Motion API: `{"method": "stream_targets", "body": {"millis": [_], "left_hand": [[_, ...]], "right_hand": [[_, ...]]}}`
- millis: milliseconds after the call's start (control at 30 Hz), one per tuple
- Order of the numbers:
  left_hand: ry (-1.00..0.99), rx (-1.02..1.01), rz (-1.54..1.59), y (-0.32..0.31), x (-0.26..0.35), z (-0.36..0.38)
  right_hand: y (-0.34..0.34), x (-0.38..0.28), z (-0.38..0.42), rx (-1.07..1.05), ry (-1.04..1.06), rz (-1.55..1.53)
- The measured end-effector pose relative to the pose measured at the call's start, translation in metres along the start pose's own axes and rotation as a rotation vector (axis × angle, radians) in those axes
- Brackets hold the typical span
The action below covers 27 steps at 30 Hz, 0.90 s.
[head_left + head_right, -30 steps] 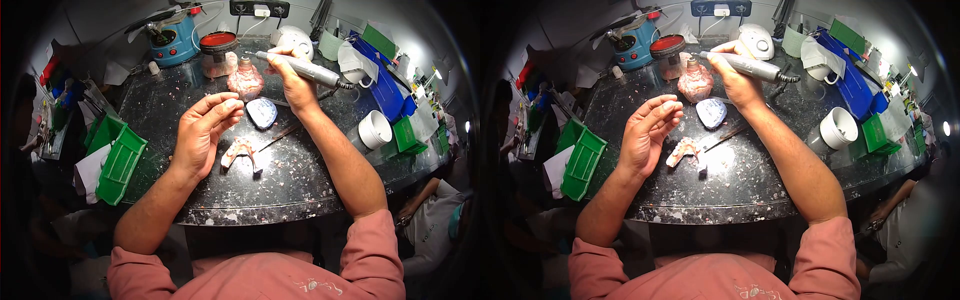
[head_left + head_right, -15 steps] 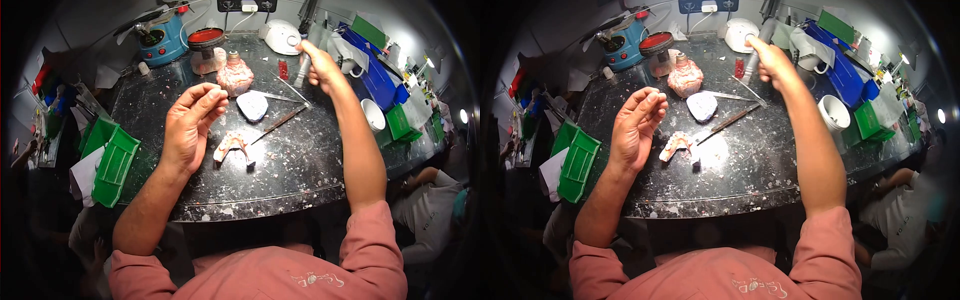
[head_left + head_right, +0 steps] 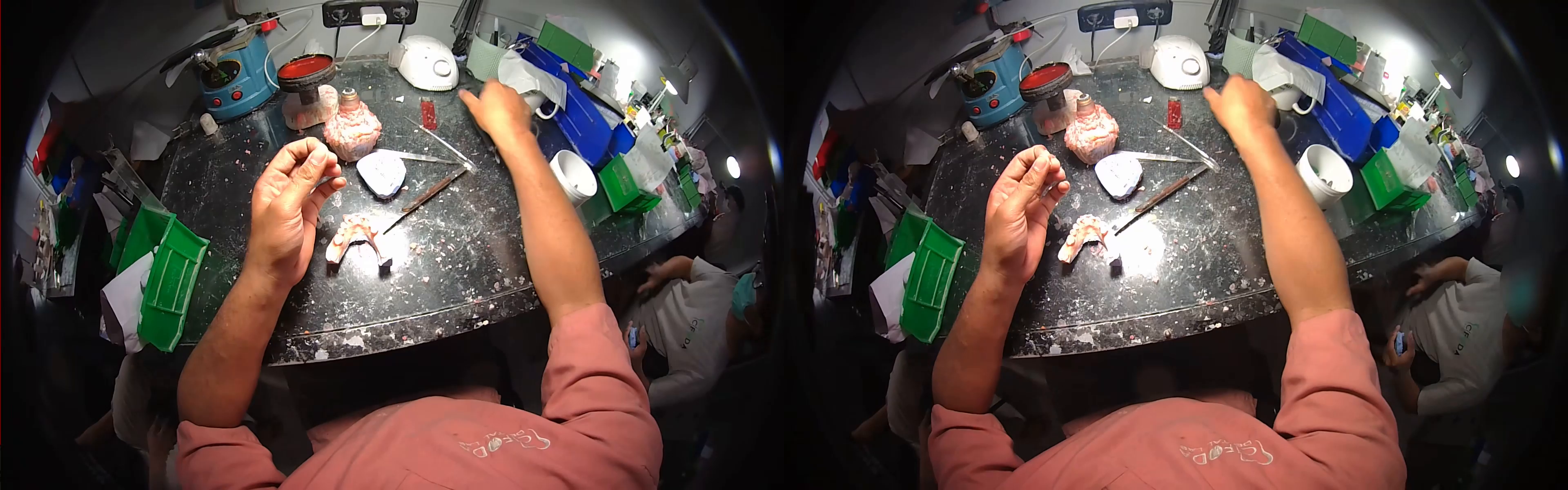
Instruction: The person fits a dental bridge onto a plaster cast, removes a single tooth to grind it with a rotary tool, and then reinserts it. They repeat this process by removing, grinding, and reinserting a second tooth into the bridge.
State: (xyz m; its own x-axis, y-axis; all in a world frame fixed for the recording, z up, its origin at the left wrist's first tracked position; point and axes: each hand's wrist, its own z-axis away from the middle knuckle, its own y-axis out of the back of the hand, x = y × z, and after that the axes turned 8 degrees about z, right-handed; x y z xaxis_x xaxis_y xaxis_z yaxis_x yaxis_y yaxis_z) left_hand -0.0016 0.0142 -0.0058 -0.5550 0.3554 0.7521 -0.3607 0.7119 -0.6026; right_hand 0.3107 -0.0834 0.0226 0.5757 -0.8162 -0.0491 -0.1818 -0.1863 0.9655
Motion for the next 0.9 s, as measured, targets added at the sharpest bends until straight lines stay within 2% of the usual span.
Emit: {"method": "stream_targets", "body": {"millis": [33, 100, 167, 267, 367, 433, 467, 533, 567, 733, 900], "left_hand": [[-0.006, 0.007, -0.011, 0.001, 0.000, -0.001], [-0.021, 0.023, -0.022, 0.003, -0.003, -0.001], [-0.035, -0.002, -0.055, 0.006, -0.003, -0.003], [-0.036, 0.043, -0.073, 0.006, 0.002, -0.003], [-0.050, 0.073, -0.077, 0.004, 0.003, -0.003], [-0.051, 0.088, -0.068, 0.005, 0.003, -0.003], [-0.047, 0.090, -0.069, 0.005, 0.002, -0.004], [-0.035, 0.096, -0.078, 0.003, 0.002, -0.003], [-0.038, 0.095, -0.075, 0.004, 0.001, -0.003], [-0.011, 0.108, -0.090, 0.006, 0.000, -0.005], [-0.023, 0.120, -0.084, 0.009, 0.000, -0.006]], "right_hand": [[0.002, -0.013, -0.004, 0.078, 0.057, -0.050], [0.002, -0.042, -0.005, -0.085, 0.097, -0.054], [-0.011, -0.059, -0.011, -0.154, 0.105, -0.015], [-0.047, -0.055, -0.034, -0.135, 0.093, -0.032], [-0.052, -0.049, -0.035, -0.022, 0.162, -0.167], [-0.038, -0.049, -0.016, -0.133, 0.341, -1.075], [-0.029, -0.049, -0.006, -0.137, 0.342, -1.069], [-0.008, -0.058, 0.017, -0.311, 0.324, -1.380], [-0.002, -0.063, 0.027, -0.343, 0.260, -1.412], [0.000, -0.077, 0.038, -0.587, 0.361, -1.701], [-0.003, -0.086, 0.049, -0.564, 0.364, -1.673]]}}
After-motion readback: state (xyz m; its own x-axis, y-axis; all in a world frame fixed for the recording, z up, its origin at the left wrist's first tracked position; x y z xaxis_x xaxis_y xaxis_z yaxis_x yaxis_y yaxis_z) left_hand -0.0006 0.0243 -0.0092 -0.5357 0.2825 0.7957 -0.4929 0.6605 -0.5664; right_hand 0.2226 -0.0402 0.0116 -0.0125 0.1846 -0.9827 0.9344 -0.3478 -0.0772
